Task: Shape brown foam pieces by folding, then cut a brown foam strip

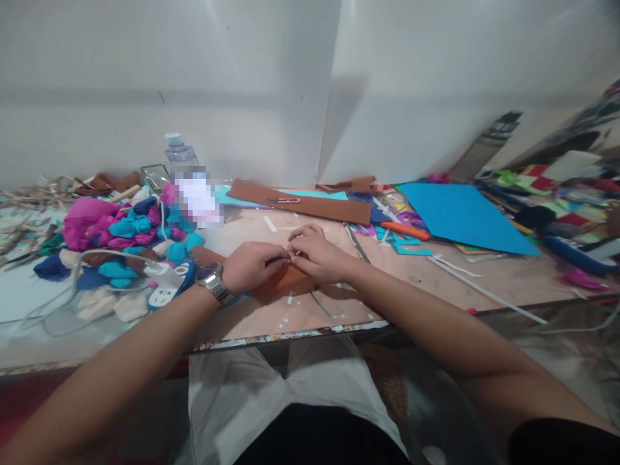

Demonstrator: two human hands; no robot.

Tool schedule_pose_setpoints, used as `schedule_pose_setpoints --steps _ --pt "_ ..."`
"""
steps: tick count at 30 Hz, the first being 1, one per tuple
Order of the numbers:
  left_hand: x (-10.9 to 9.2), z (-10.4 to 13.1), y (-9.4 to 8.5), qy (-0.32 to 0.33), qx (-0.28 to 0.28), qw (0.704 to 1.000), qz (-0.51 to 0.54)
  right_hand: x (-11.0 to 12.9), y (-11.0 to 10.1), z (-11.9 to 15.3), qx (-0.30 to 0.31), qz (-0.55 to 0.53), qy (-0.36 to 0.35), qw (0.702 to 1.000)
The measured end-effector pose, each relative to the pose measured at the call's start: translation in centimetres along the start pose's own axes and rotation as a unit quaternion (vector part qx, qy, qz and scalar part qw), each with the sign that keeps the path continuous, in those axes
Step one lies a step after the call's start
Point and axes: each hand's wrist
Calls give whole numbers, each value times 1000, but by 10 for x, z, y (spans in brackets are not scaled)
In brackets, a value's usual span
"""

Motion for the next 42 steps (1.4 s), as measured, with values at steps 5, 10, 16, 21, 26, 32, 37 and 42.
schedule_pose_setpoints --steps 5,10,16,21,26,32,37,42 --pt "-2 1 -2 -23 -5 998 65 -4 3 1 -27 -6 9 1000" --pt "-2 1 -2 -36 -7 995 95 -6 4 2 -46 0 0 999" --pt "1 1 1 -31 16 993 113 -3 3 2 -62 10 -4 998" --pt "2 2 3 -29 20 995 94 -5 4 2 -56 9 -12 998" --pt "0 1 0 -20 22 998 61 -6 5 2 -45 4 -23 999" --pt "-4 2 -3 -17 40 995 91 -5 5 1 -43 4 -24 999" --pt "-1 2 -1 -29 27 993 108 -6 5 1 -46 10 -25 999" --pt "2 2 0 -21 25 996 79 -8 7 1 -41 18 -31 999"
Point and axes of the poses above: each hand's wrist, its own z-axis away from the middle knuckle, its own y-axis out of the palm, x = y × z
